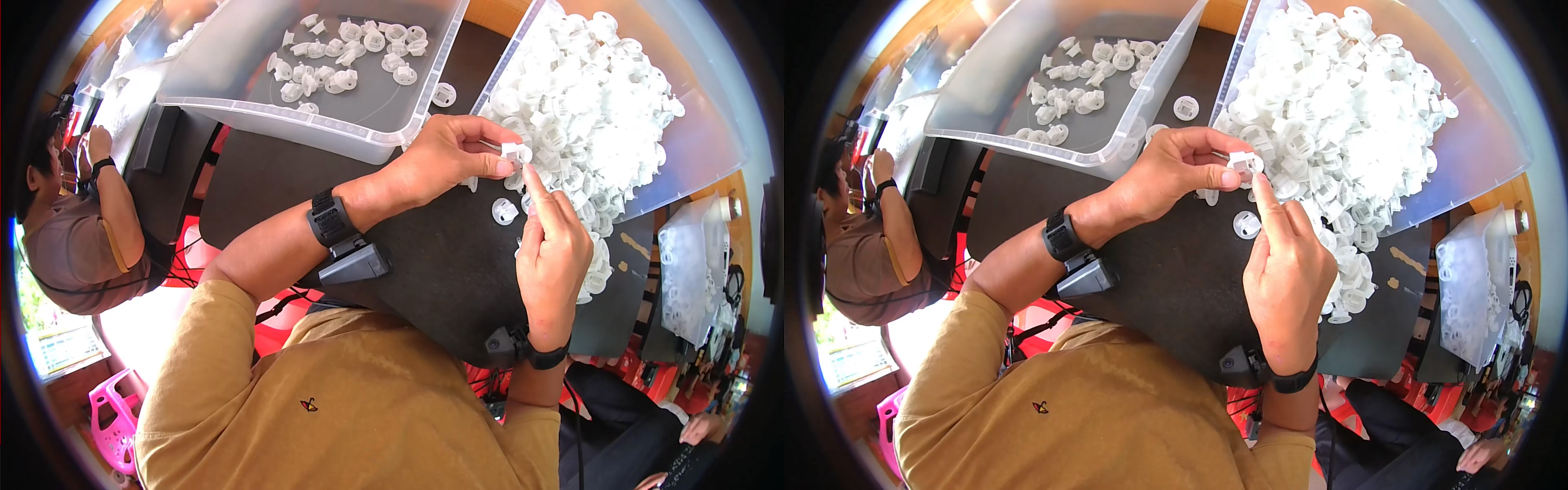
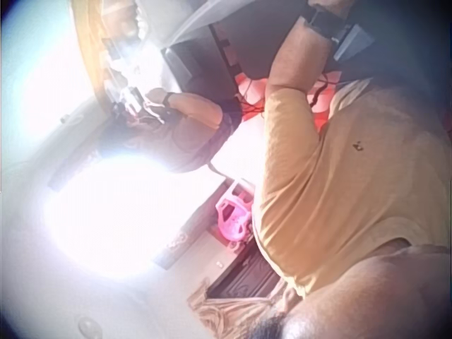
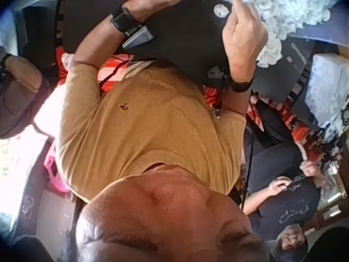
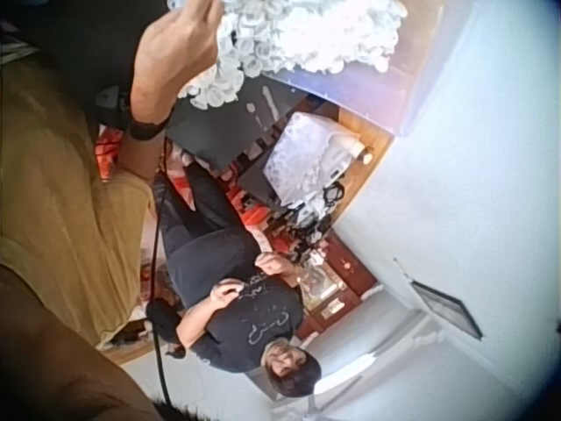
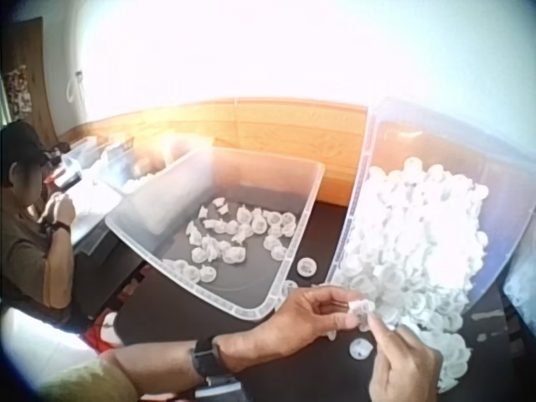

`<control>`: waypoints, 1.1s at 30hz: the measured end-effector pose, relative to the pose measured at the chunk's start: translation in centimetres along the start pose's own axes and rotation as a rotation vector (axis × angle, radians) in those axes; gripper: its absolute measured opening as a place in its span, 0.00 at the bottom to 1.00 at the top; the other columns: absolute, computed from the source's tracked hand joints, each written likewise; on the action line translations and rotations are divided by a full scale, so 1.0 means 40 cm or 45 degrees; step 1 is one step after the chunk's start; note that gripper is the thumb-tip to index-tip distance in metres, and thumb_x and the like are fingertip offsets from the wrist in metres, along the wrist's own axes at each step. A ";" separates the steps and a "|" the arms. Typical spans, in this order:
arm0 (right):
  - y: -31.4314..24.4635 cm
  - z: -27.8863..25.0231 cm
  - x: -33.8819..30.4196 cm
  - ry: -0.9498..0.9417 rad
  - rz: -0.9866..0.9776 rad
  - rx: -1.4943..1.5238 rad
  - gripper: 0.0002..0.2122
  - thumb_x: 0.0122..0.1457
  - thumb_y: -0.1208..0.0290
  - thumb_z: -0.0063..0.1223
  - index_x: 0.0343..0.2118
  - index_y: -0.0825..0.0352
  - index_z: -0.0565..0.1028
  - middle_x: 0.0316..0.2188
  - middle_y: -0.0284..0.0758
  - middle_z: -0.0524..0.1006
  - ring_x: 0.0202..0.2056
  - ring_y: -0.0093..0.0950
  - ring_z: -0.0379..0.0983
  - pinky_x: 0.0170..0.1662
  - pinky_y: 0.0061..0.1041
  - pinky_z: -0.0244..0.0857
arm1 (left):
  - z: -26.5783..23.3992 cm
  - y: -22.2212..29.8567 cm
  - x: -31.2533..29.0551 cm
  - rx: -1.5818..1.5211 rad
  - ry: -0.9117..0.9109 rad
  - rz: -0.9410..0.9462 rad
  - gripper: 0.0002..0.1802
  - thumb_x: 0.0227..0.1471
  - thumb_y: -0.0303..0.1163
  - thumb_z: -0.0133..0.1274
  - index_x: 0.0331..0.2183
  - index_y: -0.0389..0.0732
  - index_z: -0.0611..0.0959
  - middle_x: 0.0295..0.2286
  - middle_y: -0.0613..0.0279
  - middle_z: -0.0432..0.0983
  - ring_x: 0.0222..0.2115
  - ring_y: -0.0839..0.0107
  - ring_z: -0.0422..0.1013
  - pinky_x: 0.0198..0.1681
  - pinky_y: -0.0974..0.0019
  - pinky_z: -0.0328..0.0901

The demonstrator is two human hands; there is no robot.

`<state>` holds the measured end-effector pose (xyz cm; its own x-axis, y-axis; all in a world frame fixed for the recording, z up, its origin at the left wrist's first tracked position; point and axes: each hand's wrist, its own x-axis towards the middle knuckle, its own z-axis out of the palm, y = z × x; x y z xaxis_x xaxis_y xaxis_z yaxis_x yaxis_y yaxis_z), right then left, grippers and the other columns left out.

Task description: Inspecting and manipulating small white plastic components using a fine hand tool.

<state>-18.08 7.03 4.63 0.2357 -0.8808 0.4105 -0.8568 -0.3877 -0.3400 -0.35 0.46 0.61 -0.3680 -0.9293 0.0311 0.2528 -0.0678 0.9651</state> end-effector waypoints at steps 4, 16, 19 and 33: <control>0.024 0.005 0.004 0.130 -0.069 0.080 0.24 0.50 0.85 0.49 0.52 0.60 0.75 0.24 0.35 0.72 0.22 0.34 0.71 0.25 0.32 0.65 | 0.003 0.004 0.003 -0.127 0.012 0.017 0.19 0.50 0.23 0.60 0.45 0.31 0.78 0.39 0.55 0.79 0.39 0.73 0.76 0.47 0.71 0.70; 0.054 0.034 0.025 0.105 0.287 1.050 0.08 0.59 0.79 0.54 0.42 0.70 0.76 0.26 0.27 0.74 0.21 0.10 0.62 0.23 0.11 0.55 | 0.012 0.011 -0.004 0.013 -0.280 0.178 0.19 0.51 0.20 0.59 0.46 0.35 0.77 0.39 0.62 0.78 0.40 0.76 0.74 0.47 0.71 0.70; 0.044 0.031 0.024 0.073 0.422 1.298 0.05 0.60 0.78 0.53 0.39 0.71 0.75 0.24 0.28 0.74 0.19 0.09 0.60 0.22 0.11 0.53 | 0.027 0.007 -0.011 0.021 -0.259 0.219 0.19 0.51 0.20 0.59 0.46 0.35 0.77 0.39 0.62 0.78 0.40 0.76 0.74 0.47 0.71 0.70; 0.014 0.031 0.014 0.318 0.043 0.475 0.16 0.64 0.75 0.42 0.53 0.67 0.73 0.27 0.36 0.78 0.24 0.21 0.72 0.29 0.21 0.65 | -0.005 0.000 0.004 -0.168 -0.061 0.069 0.20 0.49 0.21 0.60 0.46 0.34 0.78 0.38 0.59 0.79 0.40 0.74 0.75 0.47 0.70 0.70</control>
<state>-17.85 6.01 3.62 0.0532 -0.8198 0.5701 -0.6273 -0.4717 -0.6197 -0.22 0.22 0.54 -0.3920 -0.9148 0.0978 0.3876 -0.0678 0.9193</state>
